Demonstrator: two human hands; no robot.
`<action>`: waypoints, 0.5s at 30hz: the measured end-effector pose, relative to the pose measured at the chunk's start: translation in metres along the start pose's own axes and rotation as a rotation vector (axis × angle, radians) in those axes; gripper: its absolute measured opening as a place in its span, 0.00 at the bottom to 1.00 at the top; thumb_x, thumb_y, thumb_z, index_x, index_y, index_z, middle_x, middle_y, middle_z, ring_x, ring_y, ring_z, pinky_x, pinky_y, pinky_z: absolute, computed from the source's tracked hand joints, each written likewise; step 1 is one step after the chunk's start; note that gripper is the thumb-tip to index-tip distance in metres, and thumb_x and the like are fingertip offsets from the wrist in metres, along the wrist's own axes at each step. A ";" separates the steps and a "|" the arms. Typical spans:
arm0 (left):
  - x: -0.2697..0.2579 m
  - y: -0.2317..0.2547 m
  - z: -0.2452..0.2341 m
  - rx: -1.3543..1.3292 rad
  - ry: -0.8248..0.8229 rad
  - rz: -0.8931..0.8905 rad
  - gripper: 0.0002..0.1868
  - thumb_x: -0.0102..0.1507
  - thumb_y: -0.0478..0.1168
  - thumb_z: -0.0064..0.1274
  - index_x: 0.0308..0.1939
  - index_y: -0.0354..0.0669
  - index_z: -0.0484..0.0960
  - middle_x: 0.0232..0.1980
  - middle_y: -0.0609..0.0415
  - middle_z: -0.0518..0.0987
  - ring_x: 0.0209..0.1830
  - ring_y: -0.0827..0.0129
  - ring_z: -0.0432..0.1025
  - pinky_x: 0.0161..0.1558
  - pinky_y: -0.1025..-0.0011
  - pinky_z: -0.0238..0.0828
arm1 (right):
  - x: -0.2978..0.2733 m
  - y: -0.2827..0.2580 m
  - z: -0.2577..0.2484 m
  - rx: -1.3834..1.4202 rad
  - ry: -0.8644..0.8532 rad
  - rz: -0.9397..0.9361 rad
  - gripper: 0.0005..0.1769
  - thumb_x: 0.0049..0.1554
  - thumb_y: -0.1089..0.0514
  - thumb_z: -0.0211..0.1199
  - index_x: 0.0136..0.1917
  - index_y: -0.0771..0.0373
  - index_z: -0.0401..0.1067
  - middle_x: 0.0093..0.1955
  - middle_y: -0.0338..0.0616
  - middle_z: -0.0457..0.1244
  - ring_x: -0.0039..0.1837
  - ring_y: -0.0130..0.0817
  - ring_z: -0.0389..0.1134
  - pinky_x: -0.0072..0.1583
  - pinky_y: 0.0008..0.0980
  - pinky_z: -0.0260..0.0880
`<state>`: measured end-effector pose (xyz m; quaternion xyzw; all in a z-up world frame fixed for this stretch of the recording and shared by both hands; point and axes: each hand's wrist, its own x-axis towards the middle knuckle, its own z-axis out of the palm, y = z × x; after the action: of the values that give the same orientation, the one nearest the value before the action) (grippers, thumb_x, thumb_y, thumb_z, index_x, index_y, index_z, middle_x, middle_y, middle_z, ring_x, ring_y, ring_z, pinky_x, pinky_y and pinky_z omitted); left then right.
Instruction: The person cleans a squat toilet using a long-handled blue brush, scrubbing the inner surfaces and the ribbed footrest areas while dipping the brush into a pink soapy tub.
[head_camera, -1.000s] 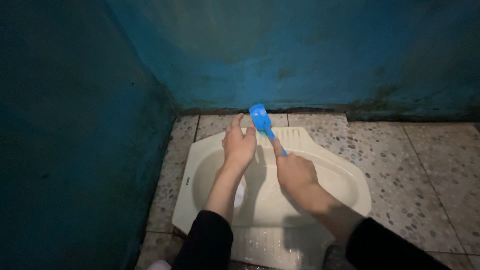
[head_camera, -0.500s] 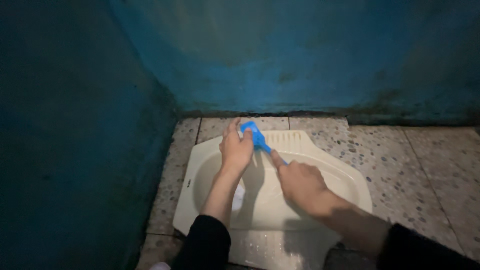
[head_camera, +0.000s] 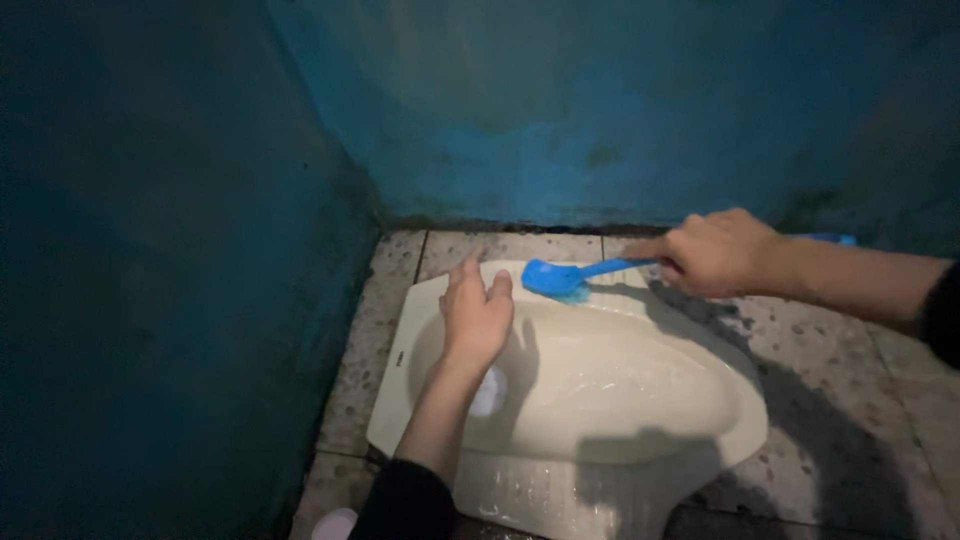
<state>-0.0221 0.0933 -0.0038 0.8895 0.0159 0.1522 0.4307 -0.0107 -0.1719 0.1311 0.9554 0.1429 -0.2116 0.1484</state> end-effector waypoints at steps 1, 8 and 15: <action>0.001 0.005 -0.002 0.021 -0.015 -0.026 0.29 0.64 0.45 0.51 0.69 0.40 0.70 0.68 0.37 0.71 0.69 0.44 0.64 0.69 0.49 0.54 | -0.005 0.006 -0.003 -0.090 0.019 -0.018 0.29 0.63 0.40 0.49 0.78 0.24 0.56 0.48 0.49 0.72 0.49 0.48 0.75 0.54 0.46 0.77; -0.020 0.034 -0.018 0.055 0.036 0.041 0.26 0.64 0.44 0.51 0.65 0.40 0.73 0.65 0.39 0.75 0.67 0.46 0.66 0.70 0.47 0.51 | 0.023 0.036 0.013 -0.009 0.253 -0.103 0.26 0.61 0.47 0.54 0.72 0.26 0.66 0.44 0.49 0.72 0.47 0.51 0.74 0.50 0.48 0.77; -0.004 0.040 0.012 0.157 0.002 -0.032 0.26 0.63 0.45 0.51 0.65 0.41 0.73 0.64 0.40 0.75 0.67 0.48 0.67 0.69 0.50 0.54 | 0.053 0.049 0.049 0.113 0.414 -0.260 0.20 0.57 0.46 0.56 0.62 0.31 0.75 0.45 0.44 0.72 0.44 0.51 0.74 0.47 0.49 0.76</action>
<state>-0.0271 0.0589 0.0188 0.9199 0.0422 0.1444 0.3621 0.0338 -0.2223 0.0753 0.9587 0.2801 -0.0363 0.0335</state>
